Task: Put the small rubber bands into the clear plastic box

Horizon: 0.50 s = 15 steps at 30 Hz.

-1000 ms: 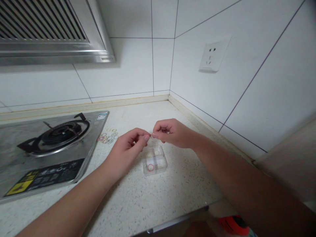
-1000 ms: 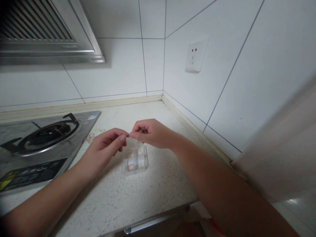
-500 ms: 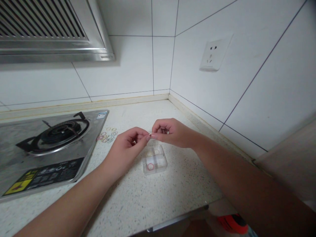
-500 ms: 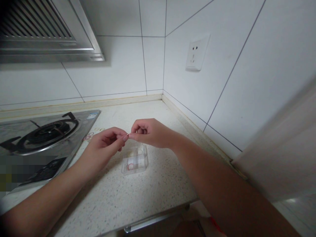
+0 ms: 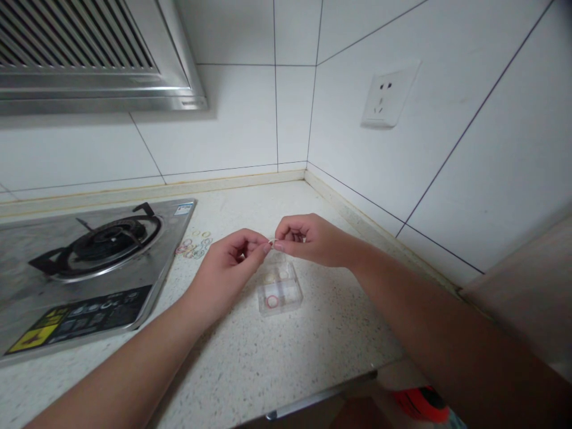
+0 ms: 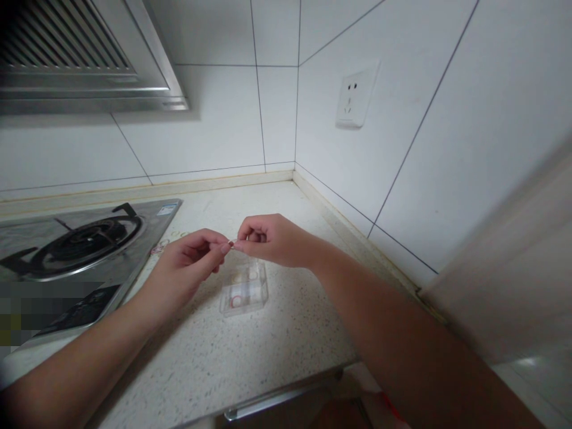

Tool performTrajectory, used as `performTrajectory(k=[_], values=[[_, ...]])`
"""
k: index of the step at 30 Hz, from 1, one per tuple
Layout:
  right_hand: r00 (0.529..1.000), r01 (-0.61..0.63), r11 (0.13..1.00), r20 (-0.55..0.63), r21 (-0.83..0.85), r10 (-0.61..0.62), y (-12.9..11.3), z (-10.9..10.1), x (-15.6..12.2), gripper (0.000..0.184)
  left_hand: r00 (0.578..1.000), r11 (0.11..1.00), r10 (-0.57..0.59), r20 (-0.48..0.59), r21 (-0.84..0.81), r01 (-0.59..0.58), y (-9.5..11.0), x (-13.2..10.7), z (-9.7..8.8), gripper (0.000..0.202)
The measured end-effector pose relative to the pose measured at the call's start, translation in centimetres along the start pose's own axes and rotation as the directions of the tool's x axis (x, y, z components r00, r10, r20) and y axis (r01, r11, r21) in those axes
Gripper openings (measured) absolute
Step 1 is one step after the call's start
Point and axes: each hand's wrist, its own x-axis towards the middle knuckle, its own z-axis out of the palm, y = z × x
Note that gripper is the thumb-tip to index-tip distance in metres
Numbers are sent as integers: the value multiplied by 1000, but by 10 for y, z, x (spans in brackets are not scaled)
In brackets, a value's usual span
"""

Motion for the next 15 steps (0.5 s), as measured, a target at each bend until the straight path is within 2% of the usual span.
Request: performTrajectory(k=[15], values=[[1000, -6, 1000, 7, 1, 6, 2, -1, 0, 38, 1000, 1000, 13, -23, 23, -13, 3, 1, 0, 23]])
